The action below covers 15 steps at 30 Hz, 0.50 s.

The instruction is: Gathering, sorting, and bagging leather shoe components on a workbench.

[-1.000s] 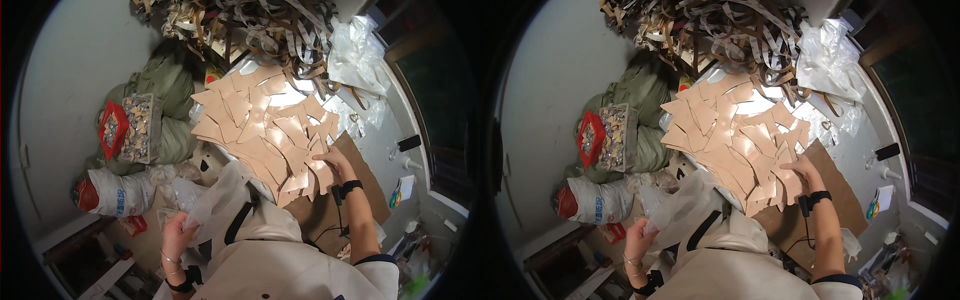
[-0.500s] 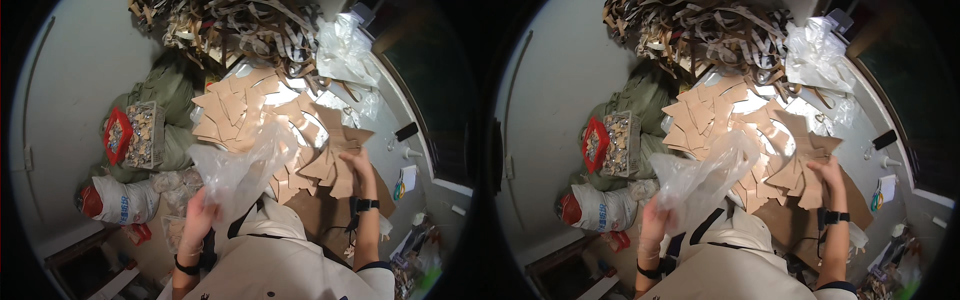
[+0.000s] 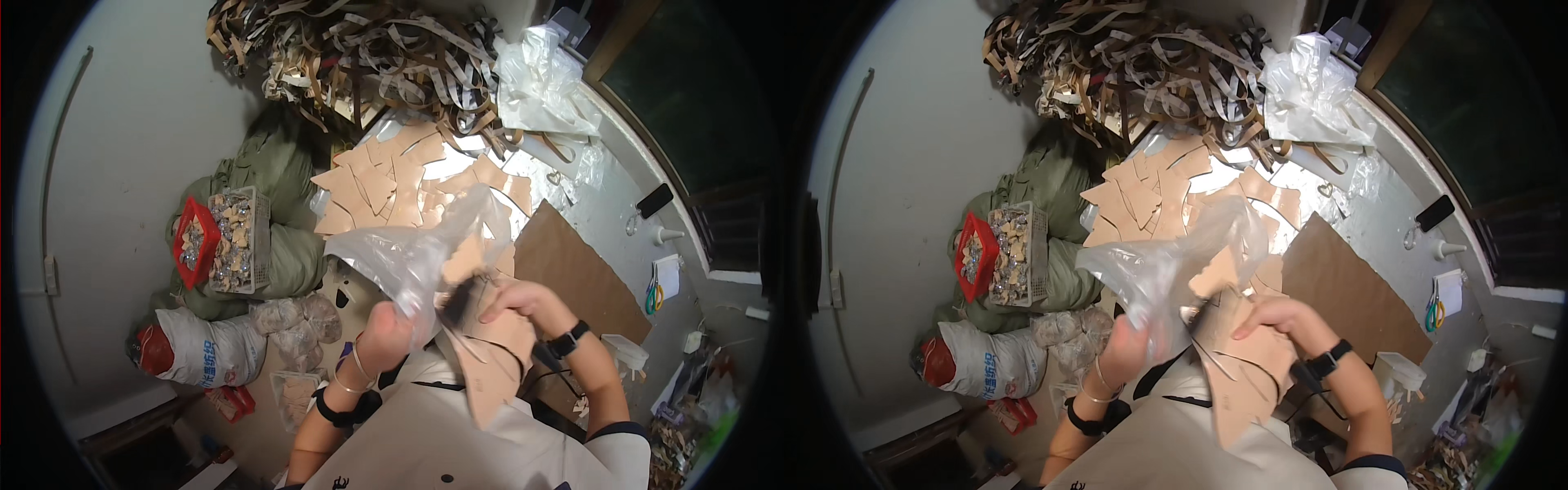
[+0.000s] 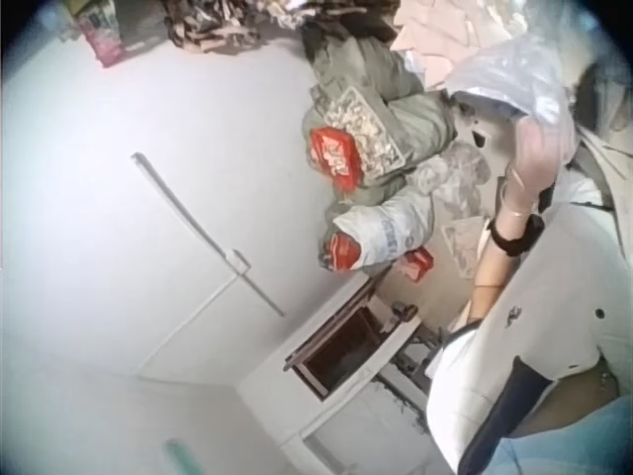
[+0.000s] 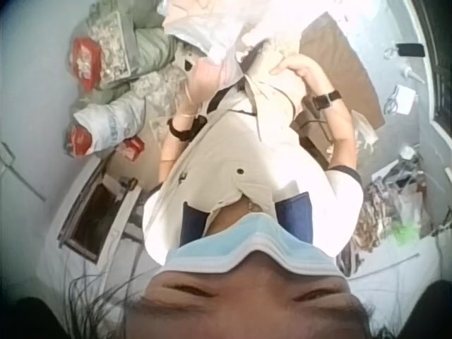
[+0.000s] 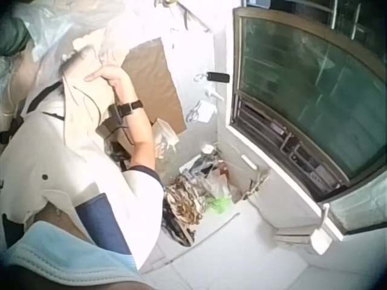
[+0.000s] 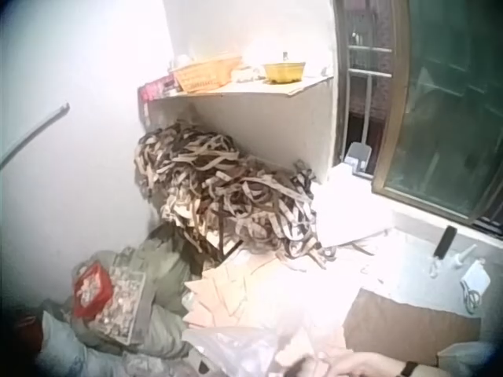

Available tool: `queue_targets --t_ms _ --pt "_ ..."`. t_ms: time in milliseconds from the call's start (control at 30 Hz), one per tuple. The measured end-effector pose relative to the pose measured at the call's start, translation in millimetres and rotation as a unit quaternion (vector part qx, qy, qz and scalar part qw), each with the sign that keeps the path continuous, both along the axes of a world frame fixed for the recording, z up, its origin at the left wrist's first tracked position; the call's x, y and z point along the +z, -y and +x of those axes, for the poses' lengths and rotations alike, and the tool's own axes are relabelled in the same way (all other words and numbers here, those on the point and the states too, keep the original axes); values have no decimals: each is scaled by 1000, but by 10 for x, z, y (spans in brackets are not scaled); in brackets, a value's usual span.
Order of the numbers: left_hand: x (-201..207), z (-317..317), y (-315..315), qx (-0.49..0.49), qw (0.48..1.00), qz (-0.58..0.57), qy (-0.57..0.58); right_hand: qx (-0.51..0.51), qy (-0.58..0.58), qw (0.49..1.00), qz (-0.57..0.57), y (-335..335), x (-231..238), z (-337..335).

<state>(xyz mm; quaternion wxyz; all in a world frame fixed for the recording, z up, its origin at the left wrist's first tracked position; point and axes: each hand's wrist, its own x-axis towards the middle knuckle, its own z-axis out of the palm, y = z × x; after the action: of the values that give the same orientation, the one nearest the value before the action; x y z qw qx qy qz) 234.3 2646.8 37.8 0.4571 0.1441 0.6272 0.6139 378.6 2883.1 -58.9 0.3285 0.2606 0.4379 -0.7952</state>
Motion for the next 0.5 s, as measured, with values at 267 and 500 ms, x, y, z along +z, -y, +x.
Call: queue_targets --t_ms 267,500 --pt "-17 255 412 -347 869 -68 -345 -352 32 909 -220 150 -756 -98" --pt "-323 242 223 -352 928 -17 -119 -545 -38 774 -321 -27 -14 503"
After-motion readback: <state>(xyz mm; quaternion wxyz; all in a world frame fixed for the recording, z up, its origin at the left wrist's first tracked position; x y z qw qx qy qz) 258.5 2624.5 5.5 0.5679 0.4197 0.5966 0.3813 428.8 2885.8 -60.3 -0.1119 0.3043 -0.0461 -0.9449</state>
